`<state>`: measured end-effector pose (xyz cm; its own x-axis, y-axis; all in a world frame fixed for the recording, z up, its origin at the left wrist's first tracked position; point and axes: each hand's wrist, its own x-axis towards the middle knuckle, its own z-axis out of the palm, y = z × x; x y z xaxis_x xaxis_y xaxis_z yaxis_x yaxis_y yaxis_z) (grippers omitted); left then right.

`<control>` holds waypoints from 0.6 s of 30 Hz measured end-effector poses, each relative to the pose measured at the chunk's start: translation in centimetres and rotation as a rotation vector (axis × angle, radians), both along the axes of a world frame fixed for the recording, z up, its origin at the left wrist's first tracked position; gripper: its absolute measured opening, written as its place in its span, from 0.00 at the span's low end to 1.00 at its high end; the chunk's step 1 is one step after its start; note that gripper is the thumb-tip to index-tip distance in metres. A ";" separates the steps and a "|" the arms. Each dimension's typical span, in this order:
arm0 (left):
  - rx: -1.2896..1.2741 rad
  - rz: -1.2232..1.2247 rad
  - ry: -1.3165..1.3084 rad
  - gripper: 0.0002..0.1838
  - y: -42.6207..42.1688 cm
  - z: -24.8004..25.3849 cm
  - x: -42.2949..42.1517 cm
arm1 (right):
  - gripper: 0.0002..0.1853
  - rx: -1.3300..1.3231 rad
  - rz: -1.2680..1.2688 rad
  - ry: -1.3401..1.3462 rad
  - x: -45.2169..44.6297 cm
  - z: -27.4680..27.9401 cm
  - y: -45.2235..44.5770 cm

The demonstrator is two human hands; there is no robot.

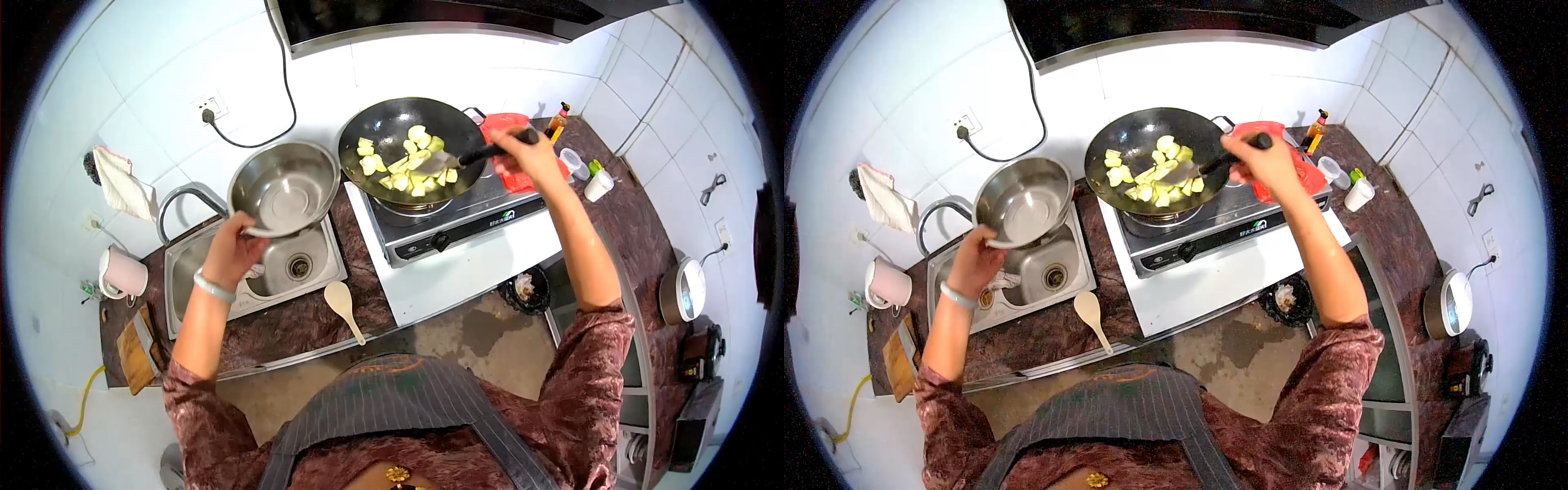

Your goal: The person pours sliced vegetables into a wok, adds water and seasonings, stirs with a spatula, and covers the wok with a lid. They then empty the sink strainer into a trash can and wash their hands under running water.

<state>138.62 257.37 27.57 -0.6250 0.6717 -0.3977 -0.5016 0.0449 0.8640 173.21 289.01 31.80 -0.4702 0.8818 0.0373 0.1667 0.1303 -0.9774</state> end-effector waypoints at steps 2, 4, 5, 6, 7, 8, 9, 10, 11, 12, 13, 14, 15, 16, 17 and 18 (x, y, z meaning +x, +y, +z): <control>-0.004 -0.084 0.022 0.05 2.7 0.6 -0.5 | 0.13 -0.043 -0.039 -0.066 0.4 -0.8 -1.5; -0.026 -0.138 0.048 0.07 5.7 1.5 -0.1 | 0.12 -0.016 -0.003 0.013 0.3 -3.2 -0.6; -0.045 -0.187 0.076 0.10 7.2 2.1 0.1 | 0.11 0.010 0.006 0.043 0.4 -3.5 -0.7; -0.041 -0.189 0.083 0.10 8.6 2.4 0.1 | 0.11 0.015 0.003 0.050 0.8 -3.0 -1.1; -0.057 -0.213 0.119 0.12 9.9 2.4 0.2 | 0.11 0.145 0.006 0.029 1.6 -2.3 -1.9; -0.077 -0.236 0.151 0.15 11.0 2.2 0.2 | 0.10 0.272 0.009 0.003 2.4 -1.9 -2.7; -0.077 -0.236 0.148 0.15 12.3 2.1 0.0 | 0.10 0.271 0.011 0.001 3.3 -1.9 -3.2; -0.134 -0.245 0.186 0.16 13.7 1.9 -0.2 | 0.10 0.395 -0.019 0.018 4.3 -2.0 -3.6; -0.191 -0.254 0.225 0.17 14.9 1.9 -0.4 | 0.09 0.520 -0.049 0.036 5.2 -2.0 -4.1; -0.189 -0.252 0.223 0.17 16.1 1.9 -0.4 | 0.09 0.464 -0.066 0.091 6.0 -2.0 -4.8; -0.253 -0.280 0.233 0.16 17.3 2.0 -0.4 | 0.08 0.409 -0.081 0.143 6.8 -1.9 -5.6; -0.316 -0.308 0.243 0.15 18.4 2.0 -0.5 | 0.08 0.293 -0.090 0.216 7.4 -1.6 -6.6; -0.314 -0.307 0.240 0.15 19.7 1.7 -1.1 | 0.08 0.295 -0.088 0.213 8.2 -1.5 -7.2; -0.360 -0.404 0.331 0.15 21.2 1.5 -1.6 | 0.08 0.266 -0.116 0.199 9.0 -1.4 -7.5; -0.406 -0.502 0.422 0.14 22.2 1.2 -2.2 | 0.09 0.236 -0.144 0.185 9.6 -1.6 -7.9; -0.456 -0.454 0.487 0.12 22.8 1.9 -1.2 | 0.12 0.255 -0.157 0.193 9.9 -1.8 -8.2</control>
